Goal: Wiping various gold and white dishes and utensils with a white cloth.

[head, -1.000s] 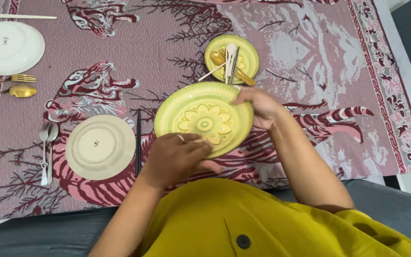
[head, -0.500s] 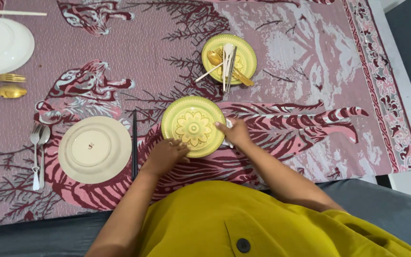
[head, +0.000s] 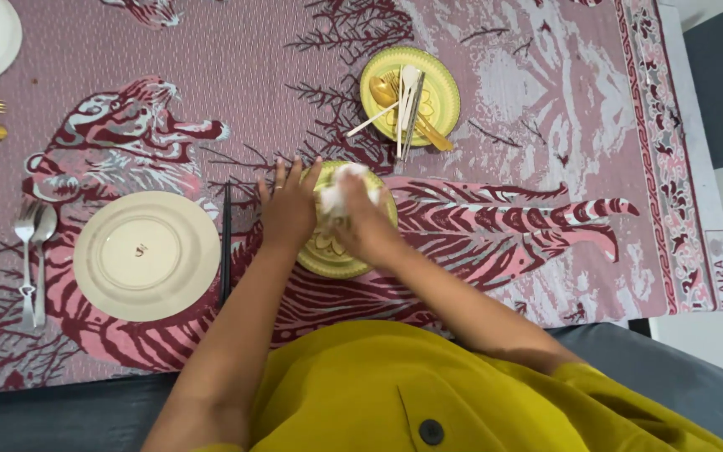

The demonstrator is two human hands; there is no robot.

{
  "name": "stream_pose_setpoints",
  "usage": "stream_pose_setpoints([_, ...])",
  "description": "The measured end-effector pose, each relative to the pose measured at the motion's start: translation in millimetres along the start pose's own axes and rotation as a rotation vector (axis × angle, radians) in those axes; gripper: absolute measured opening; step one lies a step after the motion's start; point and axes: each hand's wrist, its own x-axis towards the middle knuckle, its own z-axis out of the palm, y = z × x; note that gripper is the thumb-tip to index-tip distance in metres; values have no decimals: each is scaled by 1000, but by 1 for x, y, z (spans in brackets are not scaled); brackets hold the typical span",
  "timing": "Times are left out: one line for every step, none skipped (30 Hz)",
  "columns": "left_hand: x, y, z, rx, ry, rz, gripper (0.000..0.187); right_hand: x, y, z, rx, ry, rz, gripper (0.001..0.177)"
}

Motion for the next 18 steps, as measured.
stream_pose_setpoints([4, -6, 4, -6, 0, -3, 62, -2, 5, 8, -5, -5, 0, 67])
stream_pose_setpoints([6, -12, 9, -78, 18, 15, 65, -6, 9, 17, -76, -122, -1, 69])
stream_pose_setpoints([8, -18, 14, -149, 36, 32, 69, -10, 14, 26, -148, -239, -2, 72])
stream_pose_setpoints([8, -31, 25, -153, 35, 24, 69, -8, 20, 31, -149, -247, -5, 72])
stream_pose_setpoints([7, -43, 36, -326, 28, 4, 61, -6, 27, 37, -157, -263, -10, 72])
stream_pose_setpoints([5, -57, 47, -499, 20, -19, 54, -7, 33, 43, -162, -282, -15, 73])
stream_pose_setpoints([0, -59, 45, -502, 17, -29, 54, -3, 32, 44, -161, -292, -18, 73])
stream_pose_setpoints([-5, -60, 43, -530, 34, 50, 54, 0, 31, 45, -158, -305, -9, 74])
stream_pose_setpoints([-10, -61, 41, -557, 52, 130, 55, 2, 31, 46, -155, -317, 0, 75])
stream_pose_setpoints([-9, -61, 38, -561, 51, 123, 55, 6, 24, 45, -156, -325, -1, 75])
stream_pose_setpoints([-9, -61, 36, -609, 23, 89, 53, 11, 17, 44, -148, -372, -41, 74])
stream_pose_setpoints([-8, -62, 33, -657, -4, 55, 52, 15, 10, 43, -139, -419, -81, 73])
stream_pose_setpoints([-9, -59, 26, -661, -3, 49, 52, 10, 6, 41, -141, -426, -84, 73])
stream_pose_setpoints([-10, -57, 19, -685, -19, -15, 51, 6, 1, 40, -102, -520, -147, 72])
stream_pose_setpoints([-10, -56, 12, -708, -34, -78, 49, 2, -3, 38, -62, -614, -211, 71])
stream_pose_setpoints([-10, -61, 18, -708, -33, -84, 49, -10, -4, 31, -61, -618, -215, 71])
stream_pose_setpoints([-10, -67, 23, -728, 18, 32, 48, -21, -5, 23, 19, -737, -211, 74])
stream_pose_setpoints([-11, -71, 30, -748, 68, 147, 47, -33, -6, 14, 100, -857, -205, 78])
